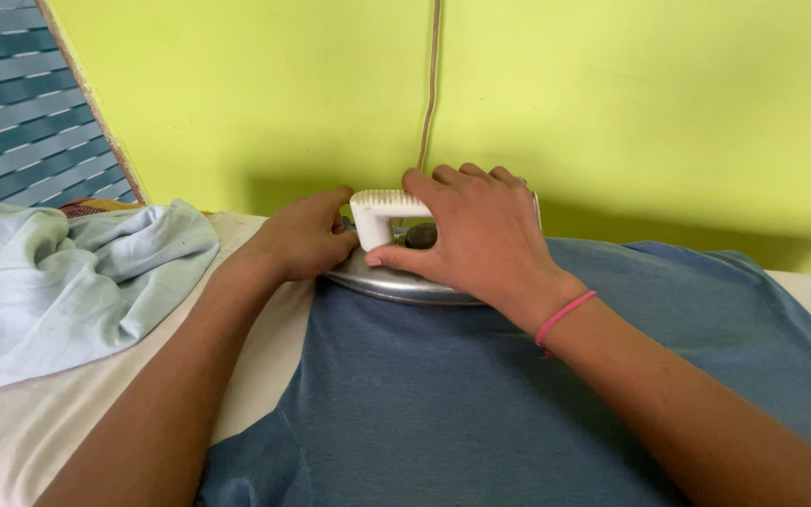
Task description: The person irons a blue t-shirt laid flat on a bed. They use a white electric iron to smooth the fabric, moving it back and forth across the surface. The person periodically lifts and repositions the shirt to ensure even coverage and continues ironing until the garment appears smooth.
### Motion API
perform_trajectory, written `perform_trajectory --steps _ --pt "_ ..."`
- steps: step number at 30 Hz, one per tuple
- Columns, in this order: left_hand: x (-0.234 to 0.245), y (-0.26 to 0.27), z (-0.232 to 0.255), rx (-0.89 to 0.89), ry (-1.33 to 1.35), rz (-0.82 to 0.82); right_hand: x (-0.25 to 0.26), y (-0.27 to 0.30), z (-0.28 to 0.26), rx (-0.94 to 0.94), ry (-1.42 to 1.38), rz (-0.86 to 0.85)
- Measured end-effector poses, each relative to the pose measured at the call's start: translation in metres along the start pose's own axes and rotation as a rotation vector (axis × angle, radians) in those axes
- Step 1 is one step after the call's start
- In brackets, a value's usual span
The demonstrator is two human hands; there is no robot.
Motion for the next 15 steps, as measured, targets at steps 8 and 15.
perform_trajectory --steps 8,15 --pt "-0.007 -0.005 0.003 0.032 0.050 0.116 0.007 -0.002 -0.001 -0.019 0.042 -0.143" --pt "-0.003 0.002 0.001 0.024 0.266 0.189 0.023 0.000 0.001 0.091 -0.035 -0.248"
Point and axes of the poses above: each hand's wrist, its own y-axis away from the middle knuckle, its own x-axis out of the back of the hand, z = x × y, the point moved 1 cm from there along -y, towards the middle knuckle, and after that the axes turned 2 degrees about z, right-handed, at the moved point
